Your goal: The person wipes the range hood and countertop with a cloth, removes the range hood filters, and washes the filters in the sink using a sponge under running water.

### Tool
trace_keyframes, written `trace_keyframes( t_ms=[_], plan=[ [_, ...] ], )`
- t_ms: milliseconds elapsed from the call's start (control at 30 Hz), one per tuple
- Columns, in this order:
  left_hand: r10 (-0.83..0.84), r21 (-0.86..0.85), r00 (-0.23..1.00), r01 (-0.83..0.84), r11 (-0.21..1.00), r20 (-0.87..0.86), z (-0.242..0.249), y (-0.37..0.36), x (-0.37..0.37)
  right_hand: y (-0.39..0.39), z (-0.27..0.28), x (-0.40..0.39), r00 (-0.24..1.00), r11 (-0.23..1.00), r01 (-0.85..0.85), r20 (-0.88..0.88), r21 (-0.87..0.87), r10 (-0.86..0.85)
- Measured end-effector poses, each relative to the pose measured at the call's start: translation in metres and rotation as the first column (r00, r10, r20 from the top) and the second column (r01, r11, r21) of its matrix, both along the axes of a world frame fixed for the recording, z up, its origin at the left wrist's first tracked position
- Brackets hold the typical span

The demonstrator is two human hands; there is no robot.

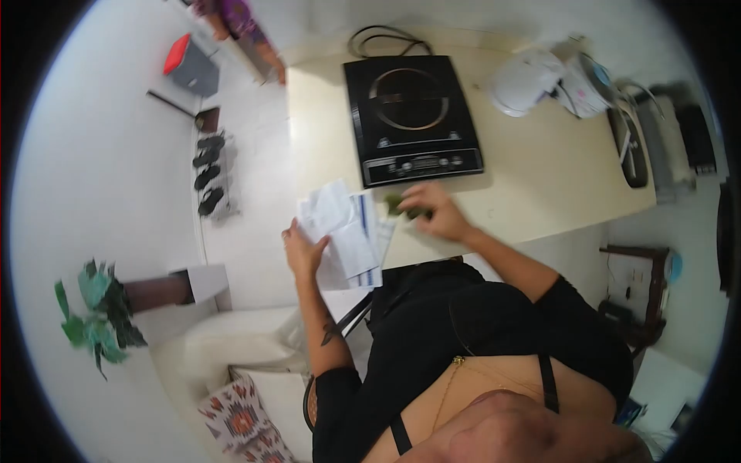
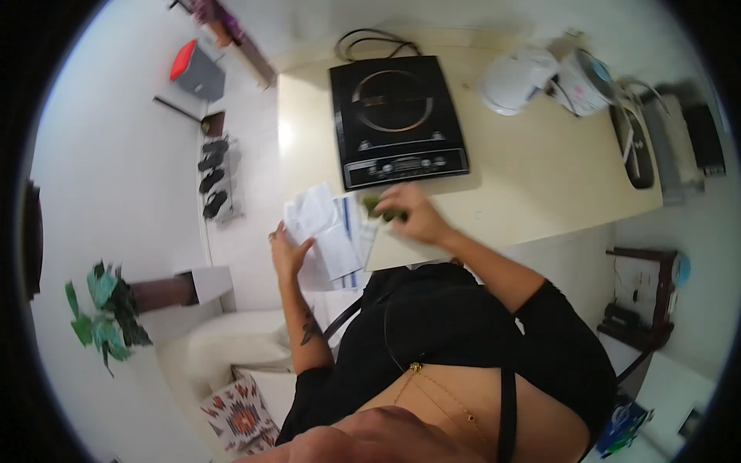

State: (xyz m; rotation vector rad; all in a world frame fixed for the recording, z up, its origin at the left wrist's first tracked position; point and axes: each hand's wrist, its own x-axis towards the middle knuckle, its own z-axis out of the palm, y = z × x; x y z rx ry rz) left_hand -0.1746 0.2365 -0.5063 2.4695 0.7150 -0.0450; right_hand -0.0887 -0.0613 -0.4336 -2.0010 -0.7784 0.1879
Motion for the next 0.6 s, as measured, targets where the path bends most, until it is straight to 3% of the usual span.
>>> trace_keyframes(
  t_ms=[33,67,100,167,233,300,333,367,400,433,500,567,600],
  plan=[
    [-0.029,0.047,0.999,0.030,0.998,-0.023,0.001,0.000,0.000,-0.001,-0.025,-0.013,0.997,0.996,-0.068,0.020,-0.065,0.070],
    [-0.019,0.031,0.999,0.020,0.999,-0.039,0.001,0.002,-0.002,-0.003,-0.050,-0.027,0.984,0.965,-0.100,0.122,-0.241,0.133],
    [-0.007,0.016,0.998,0.008,1.000,-0.056,-0.001,0.002,-0.001,-0.008,-0.057,-0.041,0.967,0.940,-0.052,0.217,-0.337,0.132],
    [0.008,0.094,0.996,0.000,0.996,-0.083,-0.008,0.002,-0.003,-0.042,-0.068,-0.037,0.946,0.951,0.003,0.309,-0.310,0.098],
    [0.005,0.143,0.994,0.010,0.990,-0.105,-0.001,-0.015,-0.002,-0.104,-0.075,-0.018,0.923,0.956,0.203,0.367,-0.213,-0.114],
    [0.182,0.291,0.983,-0.165,0.942,-0.032,0.020,-0.043,-0.002,-0.192,-0.082,0.000,0.822,0.890,0.421,0.488,-0.174,-0.294],
    [0.184,0.295,0.982,-0.166,0.941,-0.035,0.020,-0.054,-0.002,-0.241,-0.081,0.005,0.759,0.849,0.504,0.551,-0.161,-0.346],
    [0.177,0.282,0.979,-0.198,0.939,0.100,0.020,-0.062,-0.007,-0.296,-0.097,0.007,0.678,0.736,0.649,0.587,-0.194,-0.443],
    [0.171,0.271,0.959,-0.231,0.934,0.227,0.020,-0.072,-0.018,-0.349,-0.099,0.007,0.633,0.706,0.688,0.616,-0.170,-0.468],
    [0.182,0.286,0.959,-0.241,0.927,0.216,0.021,-0.086,-0.026,-0.399,-0.099,0.013,0.587,0.607,0.763,0.635,-0.224,-0.503],
    [0.188,0.306,0.932,-0.284,0.909,0.308,0.018,-0.120,-0.038,-0.495,-0.101,0.034,0.565,0.235,0.806,0.588,-0.543,-0.579],
    [0.157,0.365,0.935,-0.274,0.890,0.319,0.014,-0.154,-0.051,-0.521,-0.073,0.042,0.363,0.068,0.887,0.600,-0.456,-0.712],
    [0.158,0.336,0.926,-0.278,0.900,0.343,0.016,-0.172,-0.055,-0.518,-0.061,0.053,0.367,0.083,0.890,0.594,-0.449,-0.716]
  ],
)
